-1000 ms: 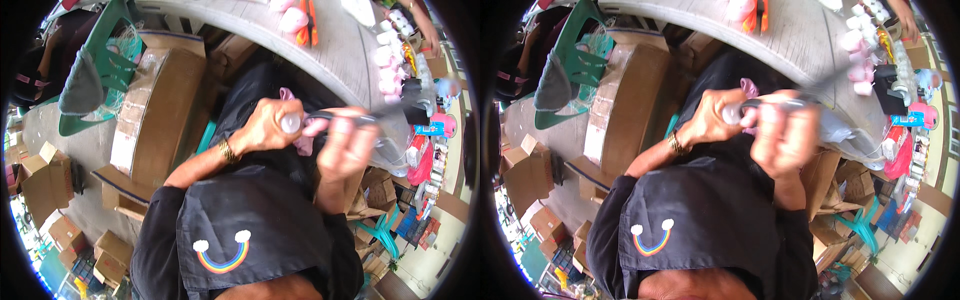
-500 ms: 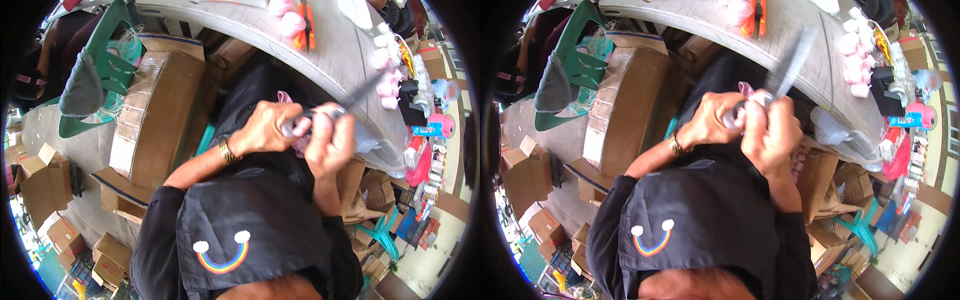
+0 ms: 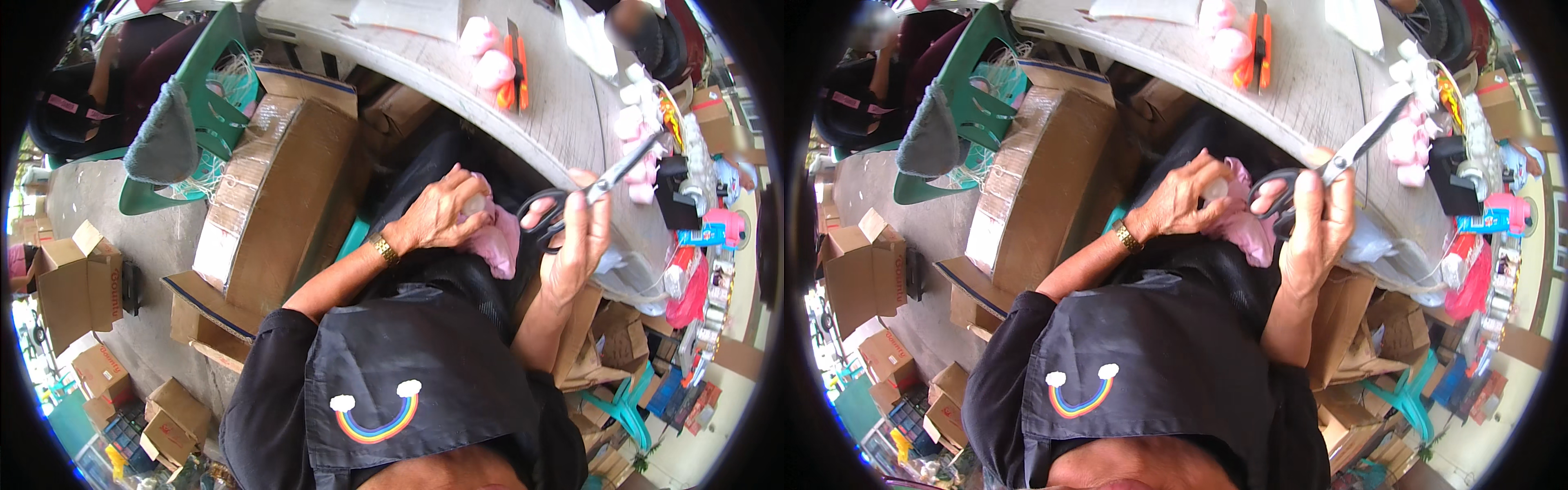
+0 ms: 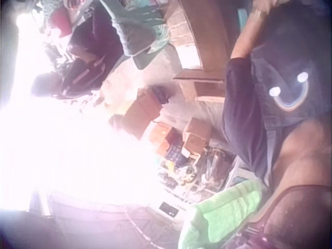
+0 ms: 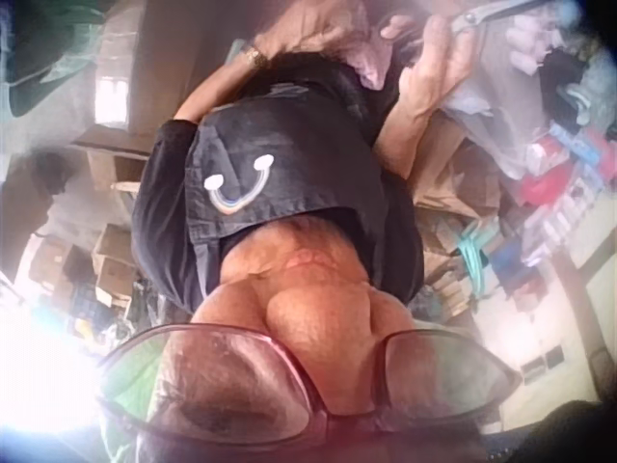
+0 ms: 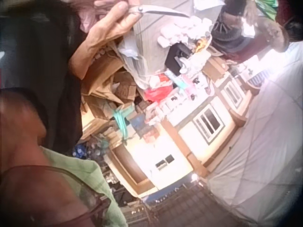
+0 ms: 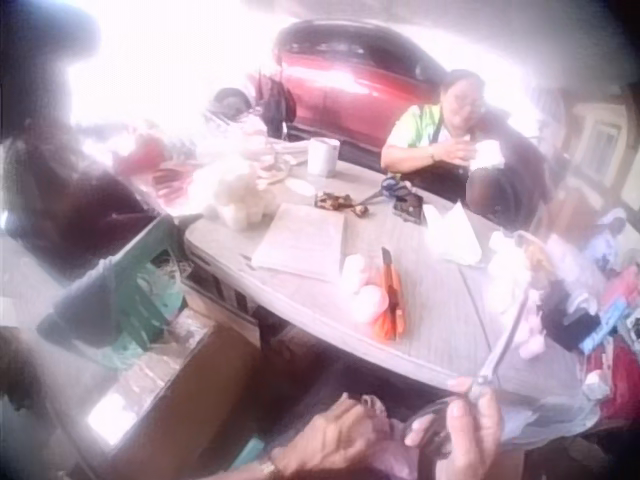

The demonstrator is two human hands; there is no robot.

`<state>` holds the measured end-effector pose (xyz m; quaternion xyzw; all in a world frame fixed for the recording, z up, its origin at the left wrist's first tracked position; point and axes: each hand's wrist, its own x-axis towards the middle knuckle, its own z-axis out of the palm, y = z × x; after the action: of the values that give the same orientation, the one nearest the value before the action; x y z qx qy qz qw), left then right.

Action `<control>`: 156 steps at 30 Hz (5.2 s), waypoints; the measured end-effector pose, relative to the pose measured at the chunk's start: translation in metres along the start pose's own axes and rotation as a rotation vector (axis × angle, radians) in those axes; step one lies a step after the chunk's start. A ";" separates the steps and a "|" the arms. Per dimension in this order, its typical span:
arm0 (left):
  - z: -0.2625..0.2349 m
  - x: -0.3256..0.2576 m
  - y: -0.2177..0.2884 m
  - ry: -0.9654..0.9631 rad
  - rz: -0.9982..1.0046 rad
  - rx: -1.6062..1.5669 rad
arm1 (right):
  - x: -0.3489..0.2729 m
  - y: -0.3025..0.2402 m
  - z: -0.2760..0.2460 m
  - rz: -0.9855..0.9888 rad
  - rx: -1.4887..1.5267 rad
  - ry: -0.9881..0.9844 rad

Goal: The person assembles small pink decorative items by inserting a white foam ball into a pink fabric pouch, securing it with a string, and trimming the excess string with scissors. The person repeats this process for multiple items.

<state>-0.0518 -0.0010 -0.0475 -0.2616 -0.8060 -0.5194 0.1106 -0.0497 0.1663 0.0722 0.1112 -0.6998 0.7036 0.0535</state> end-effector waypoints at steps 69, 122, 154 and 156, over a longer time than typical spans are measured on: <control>-0.051 -0.015 0.046 -0.128 -0.794 -0.260 | 0.063 0.003 -0.078 -0.398 -1.164 0.163; 0.038 -0.004 0.000 -0.374 -0.258 0.578 | -0.238 0.325 -0.265 0.973 -1.148 0.190; -0.076 0.042 0.101 -0.287 -0.560 -0.323 | -0.264 0.304 -0.289 0.982 -1.106 0.287; -0.079 0.044 0.105 -0.232 -0.453 -0.700 | -0.263 0.306 -0.291 0.976 -1.098 0.294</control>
<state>-0.0398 -0.0241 0.0880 -0.1567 -0.6252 -0.7398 -0.1929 0.1104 0.4725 -0.2853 -0.3498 -0.9058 0.2045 -0.1239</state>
